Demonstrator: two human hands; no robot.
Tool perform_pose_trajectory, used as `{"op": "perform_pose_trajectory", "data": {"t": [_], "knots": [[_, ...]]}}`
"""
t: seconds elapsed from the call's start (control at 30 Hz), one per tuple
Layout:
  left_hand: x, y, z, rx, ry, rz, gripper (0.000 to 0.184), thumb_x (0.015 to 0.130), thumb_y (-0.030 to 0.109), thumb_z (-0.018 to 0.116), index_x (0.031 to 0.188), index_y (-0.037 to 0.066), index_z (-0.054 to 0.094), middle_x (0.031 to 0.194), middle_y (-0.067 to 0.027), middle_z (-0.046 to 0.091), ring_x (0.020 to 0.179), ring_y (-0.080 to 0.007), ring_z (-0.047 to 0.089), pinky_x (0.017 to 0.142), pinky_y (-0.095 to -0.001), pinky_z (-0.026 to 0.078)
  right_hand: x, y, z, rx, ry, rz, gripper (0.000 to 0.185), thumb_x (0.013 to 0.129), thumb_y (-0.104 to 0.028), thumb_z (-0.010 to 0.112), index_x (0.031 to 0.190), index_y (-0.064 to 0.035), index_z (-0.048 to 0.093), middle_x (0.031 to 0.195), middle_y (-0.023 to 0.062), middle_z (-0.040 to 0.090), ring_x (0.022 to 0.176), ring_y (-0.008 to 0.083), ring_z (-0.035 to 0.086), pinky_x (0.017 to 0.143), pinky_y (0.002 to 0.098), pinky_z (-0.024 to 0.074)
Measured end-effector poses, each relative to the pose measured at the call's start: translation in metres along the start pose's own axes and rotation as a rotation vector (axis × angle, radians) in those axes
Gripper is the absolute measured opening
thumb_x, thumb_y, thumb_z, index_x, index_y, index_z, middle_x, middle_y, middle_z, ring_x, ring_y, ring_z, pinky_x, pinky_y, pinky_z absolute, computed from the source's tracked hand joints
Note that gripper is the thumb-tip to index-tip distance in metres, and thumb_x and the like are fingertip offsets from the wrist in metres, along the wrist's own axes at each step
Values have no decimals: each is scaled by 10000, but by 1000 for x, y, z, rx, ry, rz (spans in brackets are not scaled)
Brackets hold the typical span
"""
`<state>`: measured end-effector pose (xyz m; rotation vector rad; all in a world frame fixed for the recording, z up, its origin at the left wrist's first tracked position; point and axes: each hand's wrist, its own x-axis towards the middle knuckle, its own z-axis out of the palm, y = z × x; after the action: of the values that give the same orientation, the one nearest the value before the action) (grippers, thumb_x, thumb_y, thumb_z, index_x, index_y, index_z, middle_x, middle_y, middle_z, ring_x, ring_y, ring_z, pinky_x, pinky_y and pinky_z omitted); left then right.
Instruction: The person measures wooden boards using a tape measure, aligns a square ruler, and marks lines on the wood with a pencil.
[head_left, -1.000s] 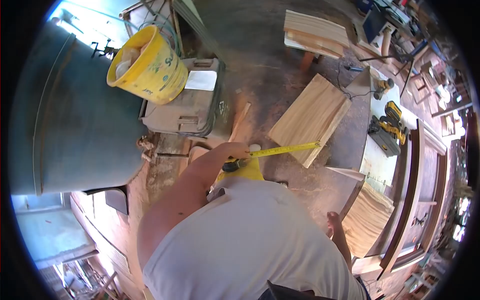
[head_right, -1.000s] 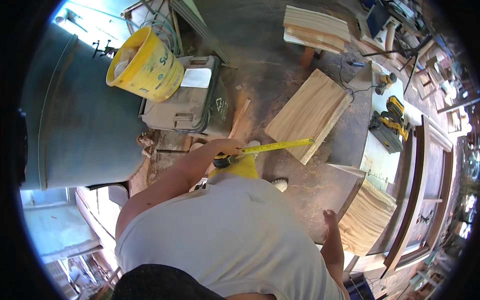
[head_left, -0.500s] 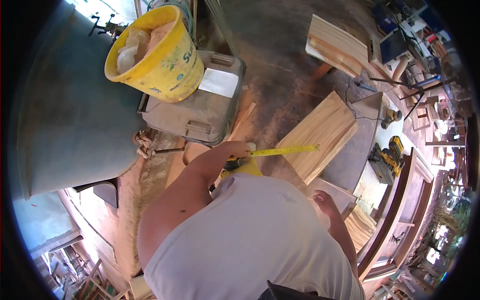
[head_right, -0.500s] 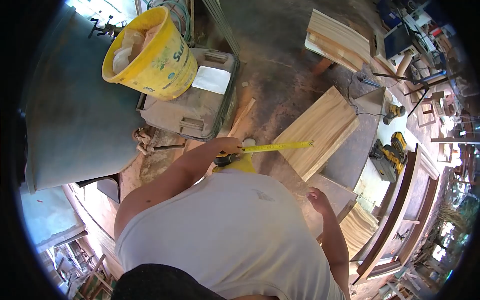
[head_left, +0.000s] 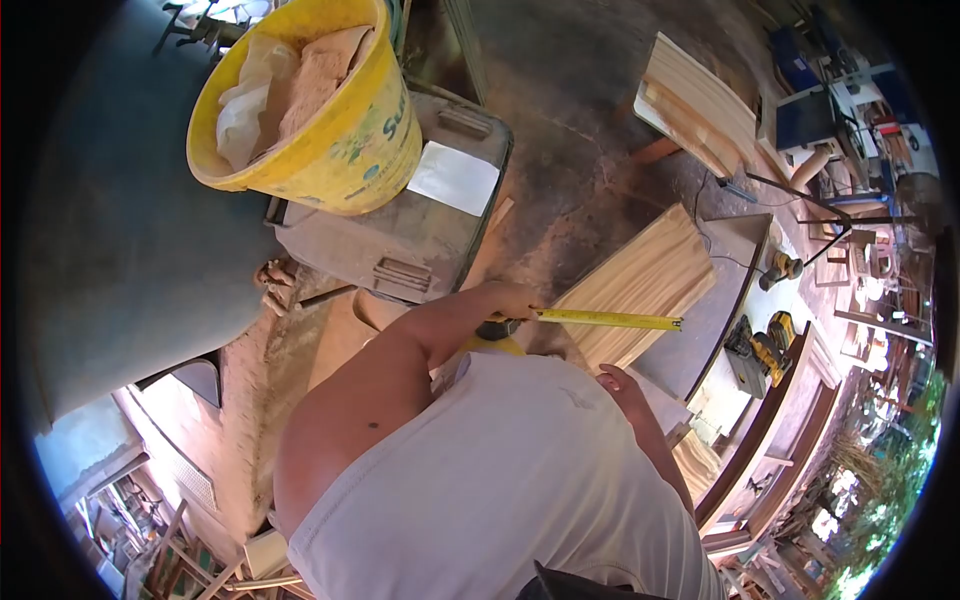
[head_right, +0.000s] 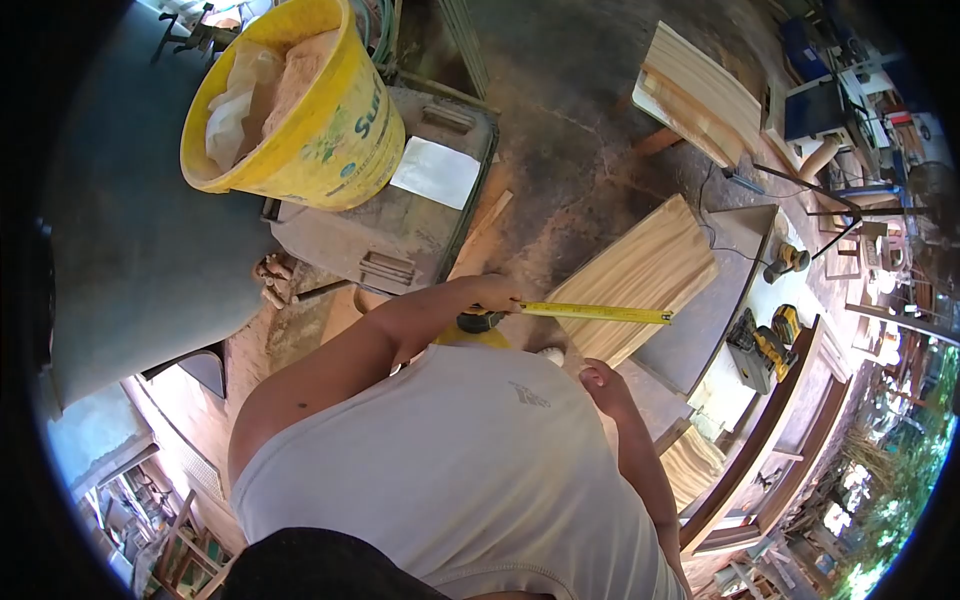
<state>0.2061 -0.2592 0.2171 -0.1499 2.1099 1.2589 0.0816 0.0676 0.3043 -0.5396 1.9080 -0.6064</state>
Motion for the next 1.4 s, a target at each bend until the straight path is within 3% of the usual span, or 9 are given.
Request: {"op": "perform_pose_trajectory", "data": {"t": [0.27, 0.57, 0.7, 0.77, 1.0, 1.17, 1.3, 1.37, 1.4], "knots": [[11, -41, 37, 43, 79, -183, 325, 871, 335, 571, 924, 33, 681, 885, -150, 661, 845, -279, 633, 740, -416, 467, 20, 81, -39, -56, -23, -13, 436, 887, -263, 621, 1242, -25, 536, 966, 111, 678, 920, 207, 638, 818, 331, 490], [9, 1, 123, 31, 244, -418, 421, 862, 385, 533, 1085, 47, 647, 1037, -180, 646, 968, -332, 616, 840, -425, 468, 54, 308, -122, -75, -65, -29, 412, 880, -315, 624, 1168, -24, 584, 931, 110, 674, 829, 210, 630, 739, 345, 504], [19, -4, 158, -38, 367, -477, 417, 861, 384, 530, 1069, 45, 654, 1039, -176, 648, 970, -328, 616, 846, -426, 468, 25, 306, -176, -245, -233, 77, 357, 881, -315, 611, 1109, -40, 614, 839, 79, 656, 695, 174, 607, 627, 327, 505], [5, 23, 158, -26, 391, -521, 364, 821, 316, 550, 1067, 71, 661, 1051, -159, 652, 983, -302, 626, 845, -396, 479, 23, 323, -190, -220, -154, 241, 312, 883, -308, 598, 1067, -60, 634, 723, 45, 610, 565, 142, 548, 508, 315, 462], [3, 26, 168, -73, 499, -538, 346, 818, 325, 553, 1036, 87, 678, 1011, -129, 668, 943, -290, 637, 827, -407, 478, 38, 274, -194, -98, -42, 200, 219, 854, -234, 576, 966, -59, 646, 604, 12, 541, 482, 115, 491, 414, 286, 390], [4, 27, 153, -68, 558, -511, 290, 809, 330, 561, 938, 116, 708, 905, -109, 684, 871, -276, 648, 771, -410, 482, 42, 225, -163, -110, 5, -107, 156, 826, -194, 568, 869, -66, 647, 597, 11, 529, 487, 112, 489, 423, 278, 391], [16, 10, 147, -14, 507, -460, 285, 805, 331, 566, 931, 118, 707, 905, -115, 682, 867, -281, 647, 768, -412, 481, 60, 257, -141, 92, -32, -31, 145, 824, -187, 560, 852, -79, 653, 599, 13, 532, 509, 112, 502, 448, 286, 407], [5, 26, 134, -16, 400, -473, 404, 850, 374, 553, 1033, 35, 674, 973, -176, 667, 893, -317, 637, 792, -413, 486, 66, 279, -138, -531, 118, -509, 150, 830, -180, 543, 850, -92, 663, 635, 27, 563, 530, 122, 519, 480, 288, 432], [7, 23, 134, -13, 397, -468, 404, 850, 374, 553, 1033, 35, 674, 973, -176, 667, 893, -317, 637, 792, -413, 486, 54, 269, -139, -531, 123, -504, 150, 830, -180, 543, 850, -92, 663, 635, 27, 563, 530, 122, 519, 480, 288, 432]]}}
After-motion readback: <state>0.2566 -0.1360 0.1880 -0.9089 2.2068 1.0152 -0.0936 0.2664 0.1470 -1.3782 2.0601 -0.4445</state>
